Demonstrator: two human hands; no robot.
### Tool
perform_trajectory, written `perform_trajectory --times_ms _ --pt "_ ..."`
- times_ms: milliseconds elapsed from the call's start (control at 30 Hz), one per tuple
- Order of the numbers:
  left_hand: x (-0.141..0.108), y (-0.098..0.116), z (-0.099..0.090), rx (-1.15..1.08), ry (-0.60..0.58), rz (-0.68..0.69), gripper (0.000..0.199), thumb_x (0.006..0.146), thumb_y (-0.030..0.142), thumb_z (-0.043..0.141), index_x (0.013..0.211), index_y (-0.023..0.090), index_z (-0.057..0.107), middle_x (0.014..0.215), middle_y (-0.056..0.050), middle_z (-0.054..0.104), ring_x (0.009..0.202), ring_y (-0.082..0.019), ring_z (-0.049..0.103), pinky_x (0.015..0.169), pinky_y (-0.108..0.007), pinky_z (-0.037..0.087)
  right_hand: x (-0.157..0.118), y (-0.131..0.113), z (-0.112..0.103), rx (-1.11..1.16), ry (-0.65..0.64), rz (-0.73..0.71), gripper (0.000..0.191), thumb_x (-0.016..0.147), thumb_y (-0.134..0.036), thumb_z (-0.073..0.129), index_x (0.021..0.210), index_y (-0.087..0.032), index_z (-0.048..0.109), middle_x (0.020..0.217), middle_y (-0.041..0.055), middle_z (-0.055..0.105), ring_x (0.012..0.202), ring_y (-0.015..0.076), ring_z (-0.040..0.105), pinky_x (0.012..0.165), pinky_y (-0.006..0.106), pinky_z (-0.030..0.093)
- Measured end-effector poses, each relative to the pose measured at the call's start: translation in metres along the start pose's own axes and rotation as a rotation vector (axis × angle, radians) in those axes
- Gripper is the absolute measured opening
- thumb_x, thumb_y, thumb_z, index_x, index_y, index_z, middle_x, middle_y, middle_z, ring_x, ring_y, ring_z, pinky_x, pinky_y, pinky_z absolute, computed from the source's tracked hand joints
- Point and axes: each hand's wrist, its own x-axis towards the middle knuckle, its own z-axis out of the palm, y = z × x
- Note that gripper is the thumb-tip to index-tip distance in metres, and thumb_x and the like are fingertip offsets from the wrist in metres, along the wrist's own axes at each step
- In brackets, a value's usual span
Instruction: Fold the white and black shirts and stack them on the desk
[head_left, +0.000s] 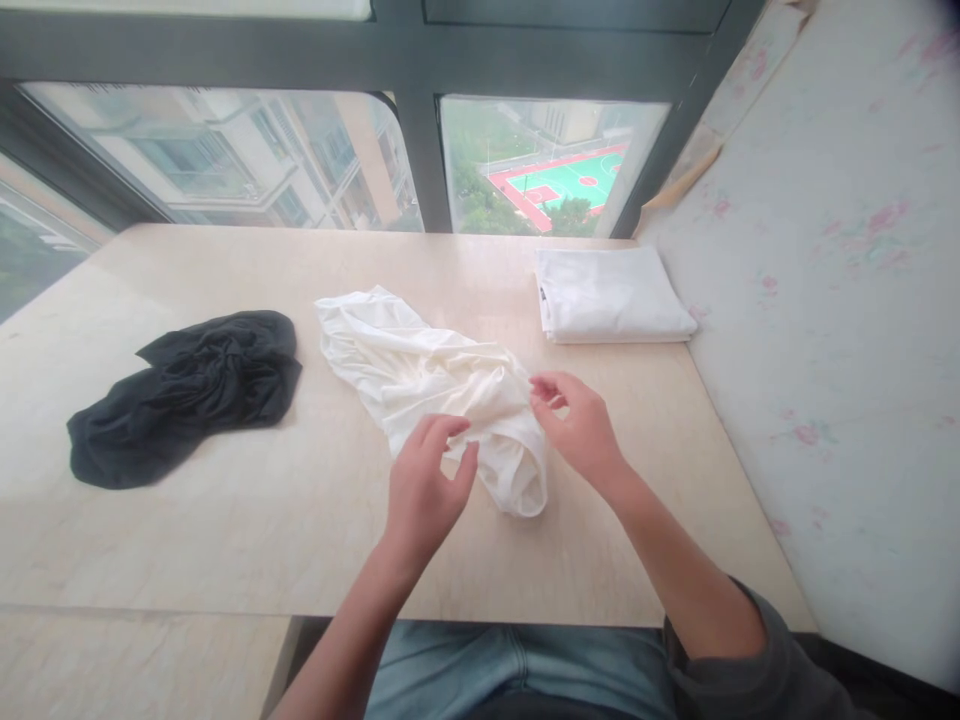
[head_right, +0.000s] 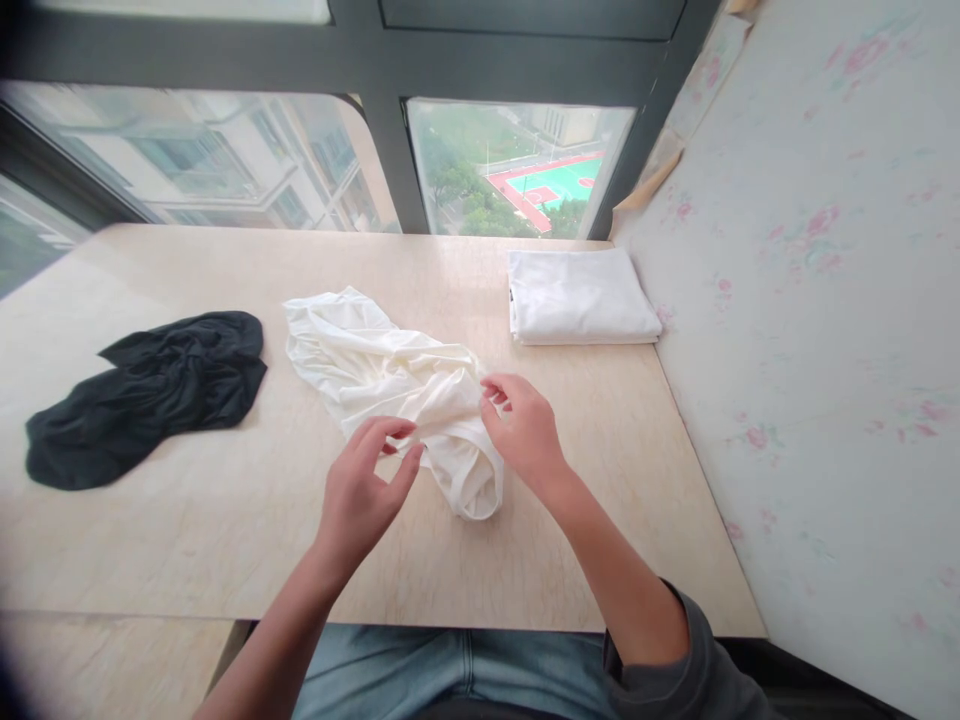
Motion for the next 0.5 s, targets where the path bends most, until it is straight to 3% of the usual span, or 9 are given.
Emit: perform_trajectory --times_ms 67,167,233,367,500 --pt "0.014 -0.003 -0.001 0.168 -0.008 0.142 0.023 0.092 0.024 0.058 0.116 0.021 0.059 0.118 -0.010 0.064 0.110 -0.024 0.059 0.094 -0.039 0.048 -0.028 0.013 0.005 -0.116 0.001 0.134 0.025 0.089 -0.038 0.058 0.108 -0.022 0.064 0.092 0.0062 0.069 0.078 0.0212 0.066 0.072 0.037 0.054" --pt "0.033 -0.017 0.006 0.378 -0.210 0.309 0.035 0.089 0.021 0.062 0.123 0.023 0.058 0.130 -0.012 0.061 0.122 -0.032 0.053 0.102 -0.048 0.041 -0.066 0.022 0.012 -0.284 -0.086 0.250 0.038 0.088 -0.047 0.059 0.117 -0.024 0.060 0.090 0.0061 0.068 0.077 0.0246 0.067 0.067 0.039 0.053" --pt "0.043 -0.027 0.012 0.455 -0.321 0.359 0.036 0.087 0.018 0.063 0.122 0.023 0.058 0.131 -0.012 0.061 0.122 -0.033 0.054 0.103 -0.049 0.038 -0.083 0.023 0.016 -0.386 -0.138 0.267 0.039 0.087 -0.042 0.058 0.121 -0.023 0.059 0.095 0.0078 0.069 0.084 0.0273 0.068 0.068 0.039 0.052" --pt "0.053 -0.041 0.017 0.486 -0.416 0.329 0.028 0.087 0.010 0.053 0.111 0.019 0.062 0.113 -0.013 0.068 0.108 -0.029 0.062 0.094 -0.043 0.042 -0.092 0.022 0.017 -0.490 -0.236 0.235 0.037 0.083 -0.020 0.053 0.118 -0.023 0.062 0.103 0.0097 0.071 0.095 0.0277 0.067 0.074 0.038 0.051" --pt "0.053 -0.040 0.004 0.483 -0.431 0.299 0.024 0.090 0.012 0.047 0.105 0.018 0.064 0.095 -0.010 0.071 0.091 -0.025 0.066 0.082 -0.036 0.045 -0.082 0.026 0.005 -0.442 -0.237 0.250 0.043 0.082 -0.012 0.049 0.122 -0.022 0.063 0.108 0.0073 0.071 0.096 0.0232 0.068 0.079 0.034 0.050"
